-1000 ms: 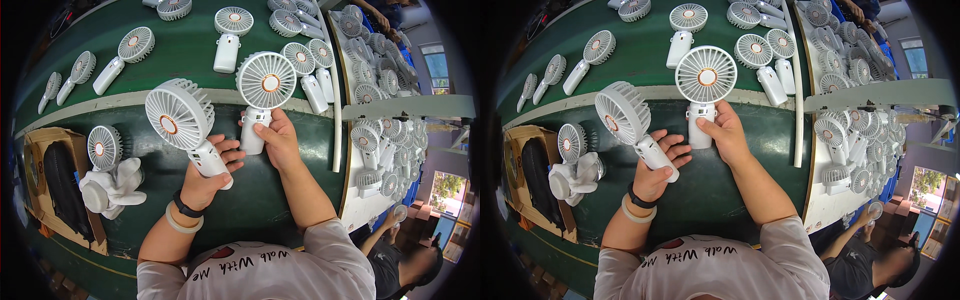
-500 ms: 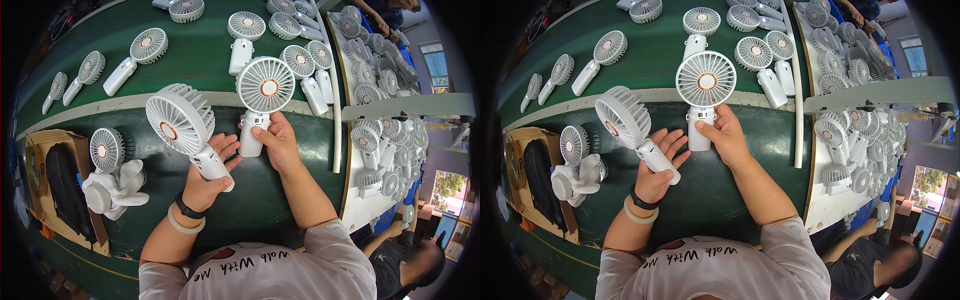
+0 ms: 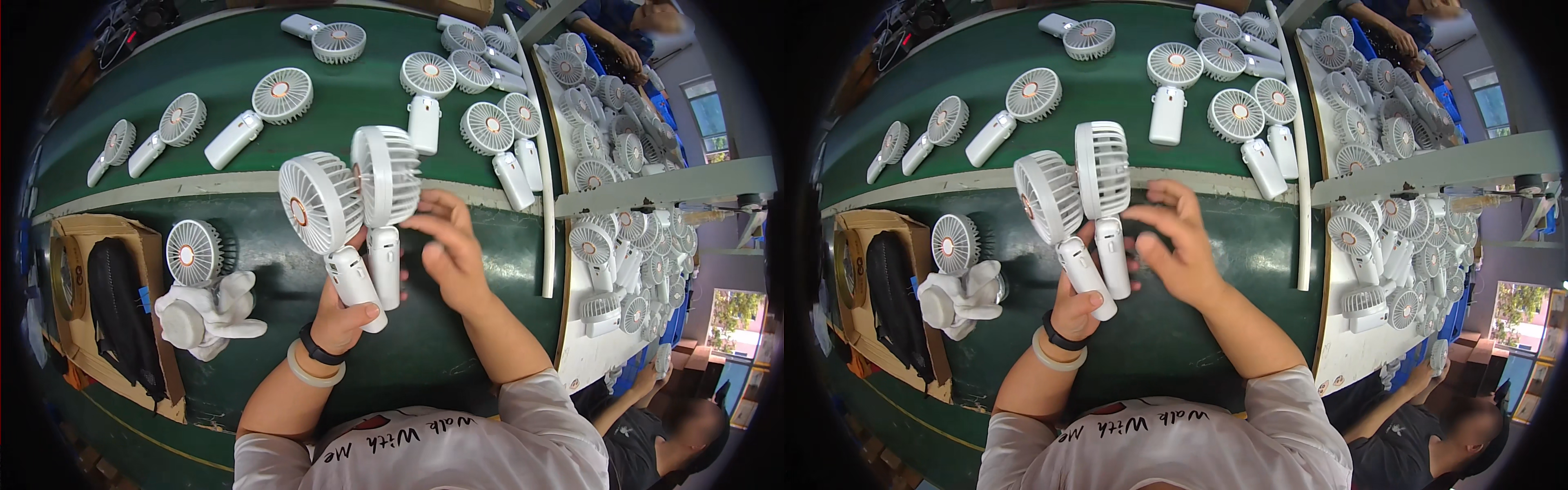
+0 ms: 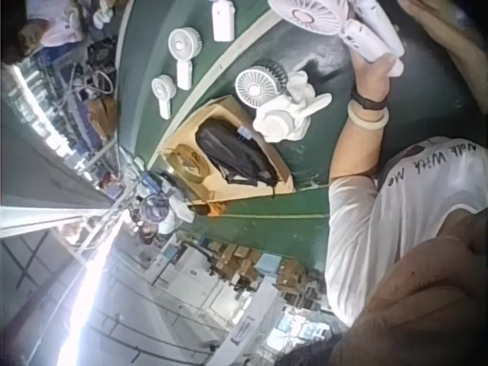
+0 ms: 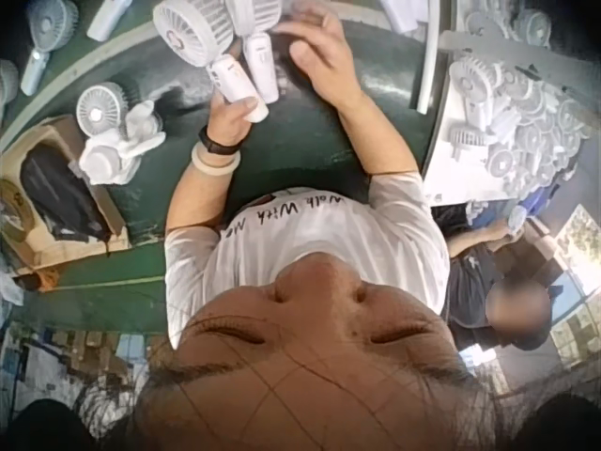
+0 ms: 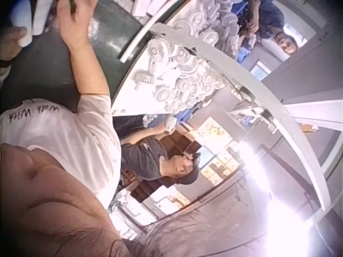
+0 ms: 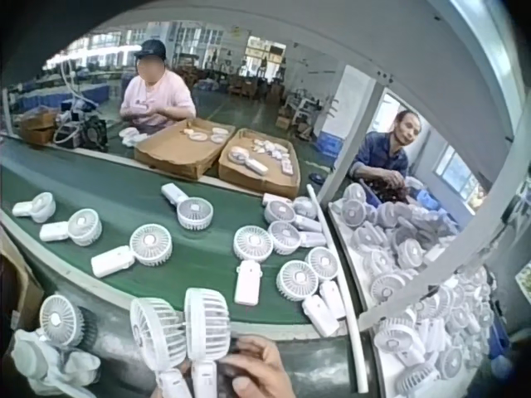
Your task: The person assembles white handheld fans on a green workbench. They pick up fan heads and cylindrical battery bases, connect them, and test the units by pressing buttons to spin the blades. The person handles the fans one at a time, occasionally stacking completed units before placing them into a blue bin.
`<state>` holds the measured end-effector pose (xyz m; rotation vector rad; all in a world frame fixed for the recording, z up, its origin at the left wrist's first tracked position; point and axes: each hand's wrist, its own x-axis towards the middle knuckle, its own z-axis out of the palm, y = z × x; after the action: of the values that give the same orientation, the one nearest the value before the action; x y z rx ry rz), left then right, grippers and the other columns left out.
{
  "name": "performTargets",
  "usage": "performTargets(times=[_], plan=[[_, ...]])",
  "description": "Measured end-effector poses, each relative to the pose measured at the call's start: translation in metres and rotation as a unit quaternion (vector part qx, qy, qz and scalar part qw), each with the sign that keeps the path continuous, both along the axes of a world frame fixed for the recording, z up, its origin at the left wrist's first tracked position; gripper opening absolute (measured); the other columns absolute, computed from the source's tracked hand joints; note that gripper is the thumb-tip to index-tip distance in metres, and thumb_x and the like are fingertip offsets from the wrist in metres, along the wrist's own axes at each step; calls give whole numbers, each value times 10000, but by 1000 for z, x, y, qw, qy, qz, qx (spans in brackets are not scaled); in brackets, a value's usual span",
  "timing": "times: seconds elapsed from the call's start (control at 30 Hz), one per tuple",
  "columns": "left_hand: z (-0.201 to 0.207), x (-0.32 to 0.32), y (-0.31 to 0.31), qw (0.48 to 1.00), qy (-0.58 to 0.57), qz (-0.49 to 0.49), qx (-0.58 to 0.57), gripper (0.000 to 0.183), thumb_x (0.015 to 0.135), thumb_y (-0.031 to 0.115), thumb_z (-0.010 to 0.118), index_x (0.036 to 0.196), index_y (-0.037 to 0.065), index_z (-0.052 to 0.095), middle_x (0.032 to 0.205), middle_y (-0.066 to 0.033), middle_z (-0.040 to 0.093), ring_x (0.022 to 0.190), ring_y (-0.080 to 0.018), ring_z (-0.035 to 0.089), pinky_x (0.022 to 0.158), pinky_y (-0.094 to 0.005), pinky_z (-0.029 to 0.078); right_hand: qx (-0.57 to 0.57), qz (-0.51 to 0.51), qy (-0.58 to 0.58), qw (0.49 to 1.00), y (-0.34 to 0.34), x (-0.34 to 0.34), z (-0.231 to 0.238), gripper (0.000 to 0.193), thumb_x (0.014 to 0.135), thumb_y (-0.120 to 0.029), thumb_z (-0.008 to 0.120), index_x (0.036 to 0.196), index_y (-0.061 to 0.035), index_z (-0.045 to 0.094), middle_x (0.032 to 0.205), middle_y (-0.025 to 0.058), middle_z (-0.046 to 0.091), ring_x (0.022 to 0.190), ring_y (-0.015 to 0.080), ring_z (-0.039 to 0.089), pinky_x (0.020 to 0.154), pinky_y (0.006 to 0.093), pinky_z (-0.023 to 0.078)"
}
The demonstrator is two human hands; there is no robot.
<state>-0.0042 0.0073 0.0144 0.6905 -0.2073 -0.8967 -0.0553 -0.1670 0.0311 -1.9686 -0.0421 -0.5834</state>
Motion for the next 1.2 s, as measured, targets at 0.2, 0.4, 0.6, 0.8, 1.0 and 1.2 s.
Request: performTargets(times=[0.2, 0.4, 0.6, 0.8, 1.0, 1.2], plan=[[-10, -3, 2, 999, 52, -1, 12, 767, 626, 83, 722, 1287, 51, 335, 1150, -72, 481, 999, -193, 549, 866, -392, 488, -322, -311, 71, 891, -43, 84, -3, 413, 779, -210, 655, 1116, -6, 530, 1120, 202, 453, 994, 324, 509, 794, 370, 458], [-5, -2, -1, 1000, -18, 18, -3, 680, 637, 23, 700, 1240, 46, 387, 1104, -96, 522, 1006, -215, 558, 862, -388, 490, -231, -313, 256, 885, -69, 114, -12, 618, 742, -237, 688, 1224, 34, 411, 1060, 234, 514, 989, 355, 536, 856, 402, 445], [-1, -4, 5, 1000, 11, -7, -20, 714, 631, 26, 698, 1261, 44, 363, 1119, -110, 521, 1012, -237, 563, 835, -396, 506, 754, 275, 55, 593, -45, 27, 3, 518, 846, -244, 482, 1290, -12, 352, 1145, 231, 472, 892, 300, 520, 794, 437, 491], [-1, -4, 6, 994, 67, -25, -85, 883, 612, 74, 703, 1365, 116, 243, 1184, -178, 468, 1026, -290, 561, 804, -432, 523, 731, 315, 43, 605, -23, -15, -9, 521, 857, -393, 464, 1247, -53, 394, 1090, 177, 464, 757, 226, 471, 567, 331, 399], [-7, -1, 7, 988, 96, -53, -108, 932, 623, 154, 695, 1404, 180, 186, 1187, -169, 452, 1020, -273, 552, 783, -432, 506, 689, 221, 65, 687, -25, -9, -18, 545, 943, -484, 301, 1267, -59, 404, 1058, 134, 515, 739, 220, 488, 600, 350, 432], [-6, -5, 8, 990, 89, -57, -93, 918, 619, 180, 701, 1399, 190, 218, 1177, -157, 446, 1009, -261, 550, 776, -421, 495, 614, 121, 130, 769, -22, -7, -30, 435, 902, -251, 538, 1253, -37, 397, 1041, 56, 557, 890, 182, 563, 805, 351, 478]])
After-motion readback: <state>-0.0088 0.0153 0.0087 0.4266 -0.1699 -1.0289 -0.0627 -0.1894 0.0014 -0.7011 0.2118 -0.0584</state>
